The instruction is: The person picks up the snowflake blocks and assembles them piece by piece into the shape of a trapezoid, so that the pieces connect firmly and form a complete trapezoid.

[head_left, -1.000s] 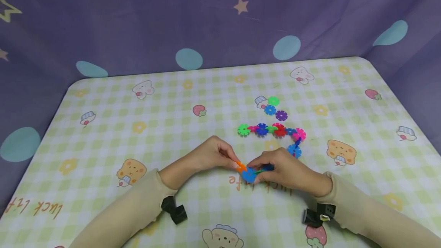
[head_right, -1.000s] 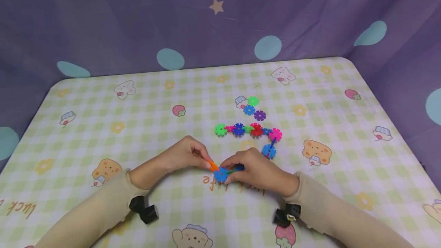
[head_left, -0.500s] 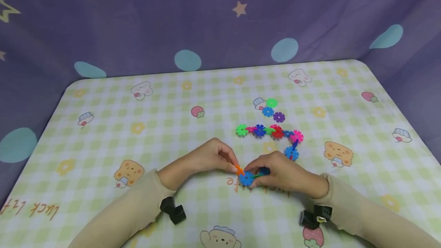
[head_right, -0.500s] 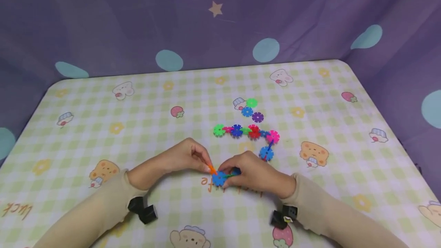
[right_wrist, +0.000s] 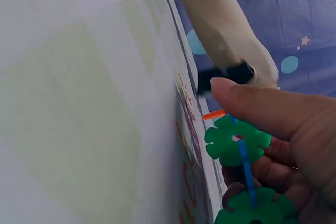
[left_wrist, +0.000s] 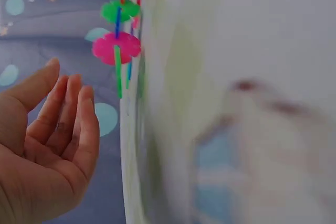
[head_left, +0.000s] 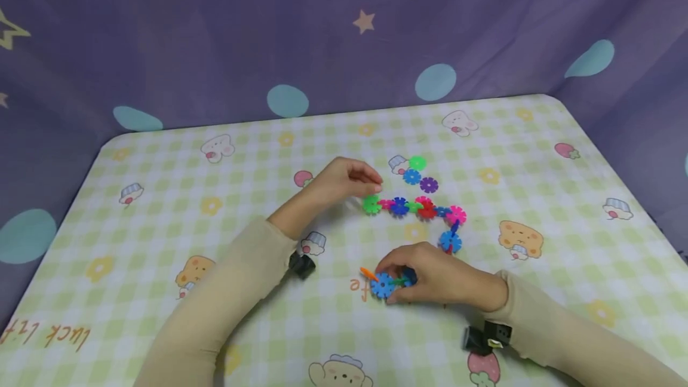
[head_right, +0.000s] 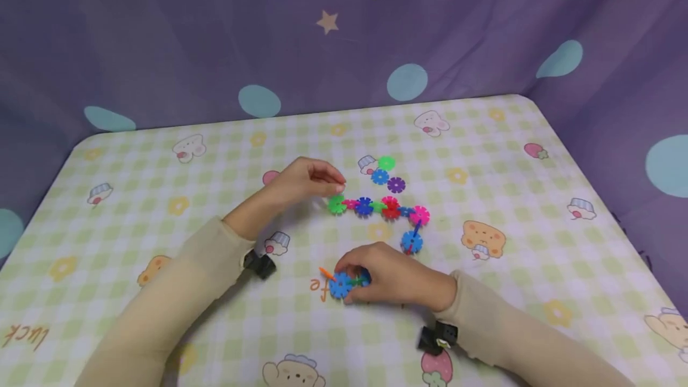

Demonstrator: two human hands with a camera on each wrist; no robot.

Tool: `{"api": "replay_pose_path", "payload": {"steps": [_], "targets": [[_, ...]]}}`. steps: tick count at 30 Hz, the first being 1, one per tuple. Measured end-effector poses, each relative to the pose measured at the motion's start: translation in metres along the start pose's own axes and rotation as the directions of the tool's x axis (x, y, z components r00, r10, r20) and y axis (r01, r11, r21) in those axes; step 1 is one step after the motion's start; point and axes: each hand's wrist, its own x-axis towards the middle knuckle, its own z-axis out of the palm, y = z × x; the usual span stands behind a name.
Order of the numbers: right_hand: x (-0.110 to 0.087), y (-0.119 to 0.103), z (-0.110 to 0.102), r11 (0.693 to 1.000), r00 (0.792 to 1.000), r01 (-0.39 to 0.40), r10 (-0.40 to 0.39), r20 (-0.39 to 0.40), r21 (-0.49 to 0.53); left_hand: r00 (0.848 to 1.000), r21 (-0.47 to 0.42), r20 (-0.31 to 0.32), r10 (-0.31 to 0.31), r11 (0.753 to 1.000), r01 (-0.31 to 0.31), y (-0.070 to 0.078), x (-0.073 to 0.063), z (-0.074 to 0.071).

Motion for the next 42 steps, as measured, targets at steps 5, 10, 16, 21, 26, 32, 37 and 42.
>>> {"api": "replay_pose_path", "payload": {"steps": [5,10,16,21,26,32,37,42], "targets": [[-0.002,0.001,0.001,1.0,1.0,0.022,-0.022,0.013,-0.002,0.998,0.281,0.036,0.059,0.957,-0.067,0.009,0.037,0.011],[-0.003,0.002,0.002,0.999,0.999,0.046,-0.046,0.011,-0.004,0.996,0.383,0.079,0.047,0.921,-0.074,0.013,0.064,0.02],[-0.003,0.002,0.002,0.998,0.998,0.063,-0.063,0.002,-0.029,0.995,0.442,0.099,0.019,0.895,-0.061,0.015,0.078,0.024],[-0.003,0.0,0.001,0.994,0.997,0.069,-0.071,-0.012,-0.087,0.994,0.49,0.106,0.009,0.87,-0.061,0.018,0.08,0.026],[-0.004,-0.005,0.0,0.985,0.999,0.035,-0.039,-0.022,-0.166,0.994,0.517,0.111,-0.002,0.854,-0.056,0.017,0.083,0.028],[-0.004,-0.008,-0.002,0.982,1.0,-0.019,0.015,-0.019,-0.188,0.994,0.517,0.111,-0.012,0.854,-0.048,0.017,0.084,0.029],[-0.003,-0.009,-0.003,0.982,0.999,-0.046,0.046,-0.008,-0.185,0.992,0.493,0.122,-0.013,0.869,-0.049,0.016,0.083,0.03],[-0.003,-0.008,-0.004,0.981,0.997,-0.077,0.079,0.001,-0.178,0.991,0.467,0.13,-0.008,0.883,-0.054,0.016,0.083,0.029]]}}
